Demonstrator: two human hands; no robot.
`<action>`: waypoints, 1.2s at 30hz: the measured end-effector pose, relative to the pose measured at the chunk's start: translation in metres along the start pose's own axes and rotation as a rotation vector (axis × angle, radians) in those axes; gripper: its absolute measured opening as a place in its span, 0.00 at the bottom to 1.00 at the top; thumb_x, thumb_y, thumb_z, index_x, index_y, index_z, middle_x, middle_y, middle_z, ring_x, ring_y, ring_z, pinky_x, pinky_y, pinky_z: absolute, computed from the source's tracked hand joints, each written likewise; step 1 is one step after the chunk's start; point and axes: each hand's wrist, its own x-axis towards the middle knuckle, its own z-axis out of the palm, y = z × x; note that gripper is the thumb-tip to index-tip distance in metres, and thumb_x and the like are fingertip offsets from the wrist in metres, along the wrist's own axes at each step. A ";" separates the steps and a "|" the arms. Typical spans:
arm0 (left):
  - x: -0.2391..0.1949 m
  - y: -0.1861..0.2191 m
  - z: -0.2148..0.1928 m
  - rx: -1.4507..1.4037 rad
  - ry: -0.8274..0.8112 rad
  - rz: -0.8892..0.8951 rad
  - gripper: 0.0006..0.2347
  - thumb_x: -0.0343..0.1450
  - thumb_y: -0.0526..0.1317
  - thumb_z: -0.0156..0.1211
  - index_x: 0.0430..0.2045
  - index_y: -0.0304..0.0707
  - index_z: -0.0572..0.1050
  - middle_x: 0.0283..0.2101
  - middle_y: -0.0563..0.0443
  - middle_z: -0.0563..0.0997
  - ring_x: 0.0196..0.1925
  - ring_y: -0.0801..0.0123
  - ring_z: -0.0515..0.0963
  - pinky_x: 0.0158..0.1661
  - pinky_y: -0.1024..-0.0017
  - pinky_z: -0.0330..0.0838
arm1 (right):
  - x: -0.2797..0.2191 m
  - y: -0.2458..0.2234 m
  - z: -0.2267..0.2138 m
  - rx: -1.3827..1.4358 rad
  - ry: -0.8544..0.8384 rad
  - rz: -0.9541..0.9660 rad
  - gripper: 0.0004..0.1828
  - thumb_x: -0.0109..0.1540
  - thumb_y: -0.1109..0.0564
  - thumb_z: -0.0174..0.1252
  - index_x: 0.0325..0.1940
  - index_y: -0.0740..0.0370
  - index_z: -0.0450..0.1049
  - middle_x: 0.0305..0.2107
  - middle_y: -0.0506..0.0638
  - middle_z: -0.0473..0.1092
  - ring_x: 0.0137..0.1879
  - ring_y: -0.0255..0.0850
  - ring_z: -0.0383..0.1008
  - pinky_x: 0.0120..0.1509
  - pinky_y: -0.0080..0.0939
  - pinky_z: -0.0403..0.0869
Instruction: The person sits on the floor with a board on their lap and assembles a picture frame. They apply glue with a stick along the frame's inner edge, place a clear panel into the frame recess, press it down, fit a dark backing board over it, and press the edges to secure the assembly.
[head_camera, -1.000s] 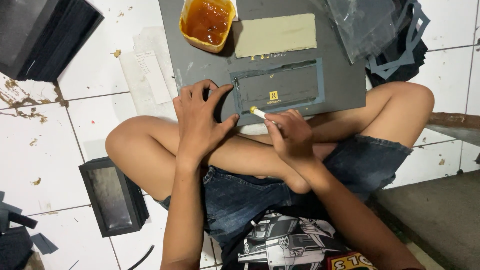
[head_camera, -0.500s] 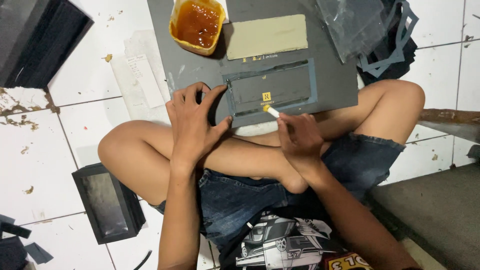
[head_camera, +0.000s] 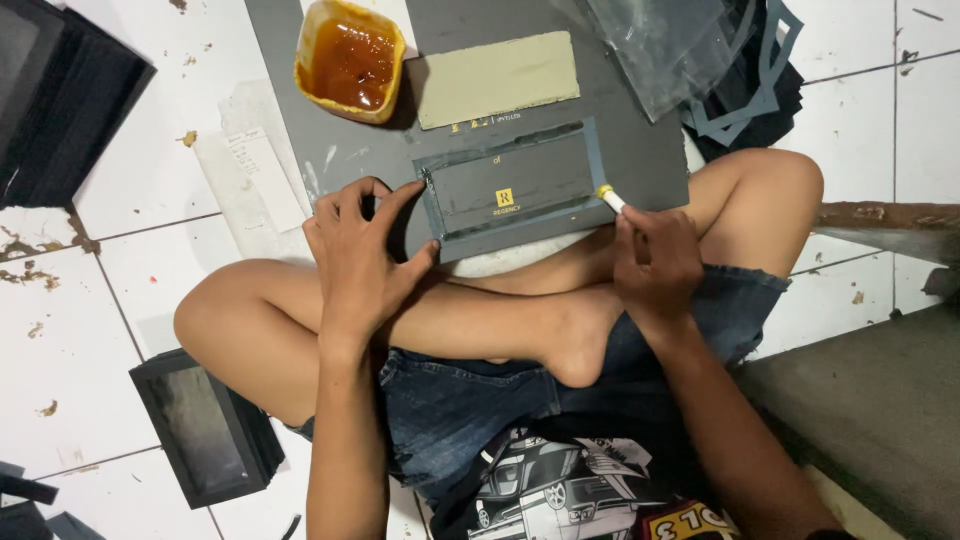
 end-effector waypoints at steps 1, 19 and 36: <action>0.000 0.000 0.000 0.002 -0.001 0.001 0.26 0.60 0.48 0.74 0.55 0.59 0.76 0.50 0.52 0.68 0.54 0.51 0.64 0.54 0.54 0.54 | -0.002 0.001 0.001 0.000 0.001 0.002 0.02 0.66 0.66 0.68 0.43 0.67 0.83 0.26 0.51 0.72 0.31 0.48 0.74 0.46 0.41 0.73; 0.002 0.000 -0.004 -0.004 -0.011 0.004 0.24 0.62 0.48 0.73 0.55 0.59 0.77 0.50 0.52 0.70 0.55 0.51 0.65 0.54 0.54 0.54 | 0.001 0.025 -0.018 0.059 0.051 0.300 0.10 0.68 0.62 0.65 0.54 0.67 0.80 0.38 0.58 0.76 0.39 0.54 0.77 0.48 0.47 0.74; 0.186 0.097 0.093 0.041 -0.356 0.347 0.08 0.67 0.47 0.69 0.21 0.48 0.81 0.25 0.46 0.82 0.32 0.40 0.85 0.33 0.49 0.78 | 0.047 0.068 0.012 0.345 -0.255 0.307 0.06 0.65 0.58 0.68 0.46 0.51 0.84 0.22 0.41 0.69 0.27 0.36 0.69 0.37 0.34 0.70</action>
